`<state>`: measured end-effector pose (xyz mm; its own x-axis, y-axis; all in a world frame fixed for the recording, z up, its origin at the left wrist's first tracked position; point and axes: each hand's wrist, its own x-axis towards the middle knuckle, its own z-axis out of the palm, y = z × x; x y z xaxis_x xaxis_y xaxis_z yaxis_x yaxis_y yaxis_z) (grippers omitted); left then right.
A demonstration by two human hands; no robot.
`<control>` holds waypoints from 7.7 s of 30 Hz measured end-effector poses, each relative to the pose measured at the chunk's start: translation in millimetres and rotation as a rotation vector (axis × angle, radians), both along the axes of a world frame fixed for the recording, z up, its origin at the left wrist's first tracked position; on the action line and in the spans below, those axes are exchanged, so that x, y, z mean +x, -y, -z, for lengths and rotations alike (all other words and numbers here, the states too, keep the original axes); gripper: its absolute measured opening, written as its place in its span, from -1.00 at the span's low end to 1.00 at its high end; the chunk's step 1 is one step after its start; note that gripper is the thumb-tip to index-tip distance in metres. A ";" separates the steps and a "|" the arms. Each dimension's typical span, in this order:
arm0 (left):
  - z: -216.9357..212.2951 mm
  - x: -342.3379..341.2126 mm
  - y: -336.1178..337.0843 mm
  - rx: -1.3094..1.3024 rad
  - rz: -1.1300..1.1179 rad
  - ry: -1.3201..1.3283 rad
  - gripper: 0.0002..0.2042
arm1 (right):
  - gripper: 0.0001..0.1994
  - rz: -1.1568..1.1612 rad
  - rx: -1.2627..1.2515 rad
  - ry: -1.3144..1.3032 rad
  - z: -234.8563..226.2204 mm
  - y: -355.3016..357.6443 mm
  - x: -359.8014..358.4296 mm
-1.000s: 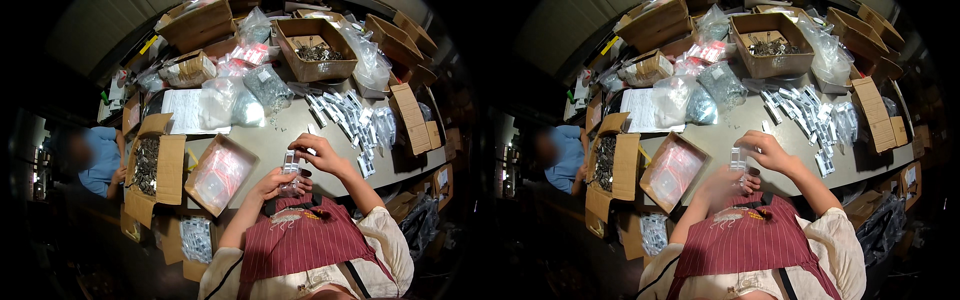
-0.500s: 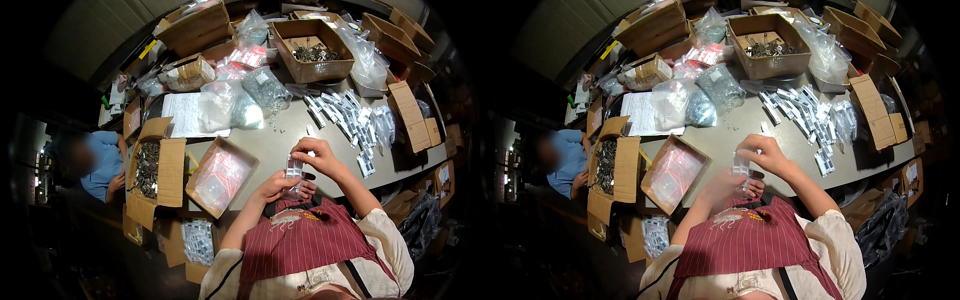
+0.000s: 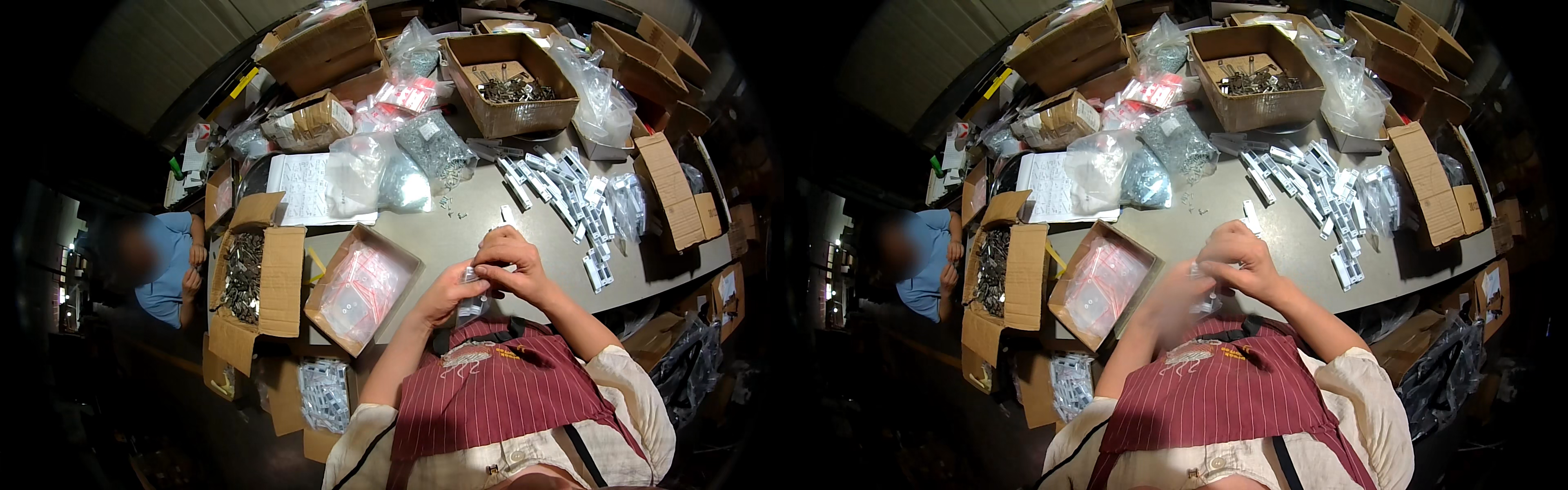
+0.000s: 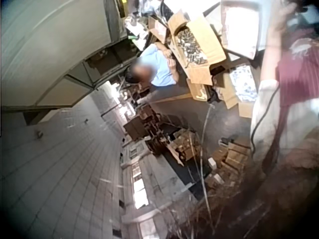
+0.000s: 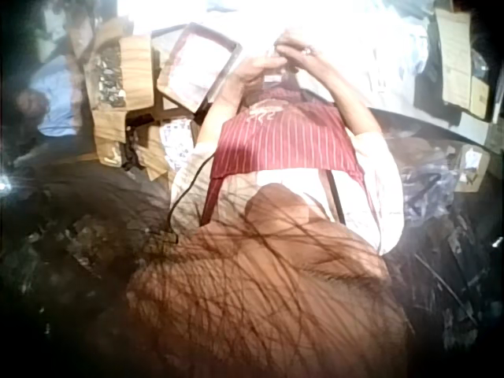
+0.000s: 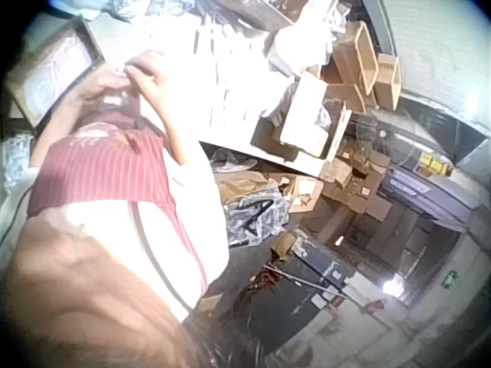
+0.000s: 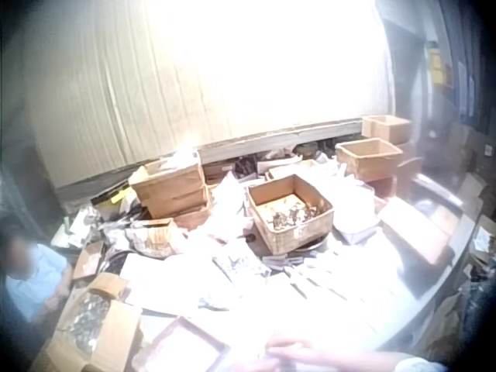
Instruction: The person assembles small metal hardware components at a cluttered workbench. They pick up metal pieces, align them, and place them into small plastic bags, repeating the process with multiple units.
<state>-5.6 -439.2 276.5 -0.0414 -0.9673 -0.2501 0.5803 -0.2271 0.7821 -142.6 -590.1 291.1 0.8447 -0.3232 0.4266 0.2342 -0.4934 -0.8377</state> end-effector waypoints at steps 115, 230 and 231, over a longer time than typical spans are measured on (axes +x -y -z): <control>7.5 23.9 -105.4 -0.076 -0.892 0.014 -0.61 | -0.80 -0.376 0.144 -0.159 9.6 -64.4 78.8; 141.8 -33.1 -16.3 0.024 -0.804 1.012 -0.82 | -0.79 -0.094 -0.506 -0.645 123.0 70.3 90.6; 141.6 -32.6 -17.7 0.032 -0.801 1.004 -0.82 | -0.79 -0.106 -0.482 -0.622 119.3 67.2 89.5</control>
<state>-38.2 -421.5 134.9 0.7651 -0.6279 0.1429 -0.2743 -0.1171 0.9545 -53.1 -657.3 171.7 0.9899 -0.1275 -0.0612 -0.1405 -0.8363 -0.5299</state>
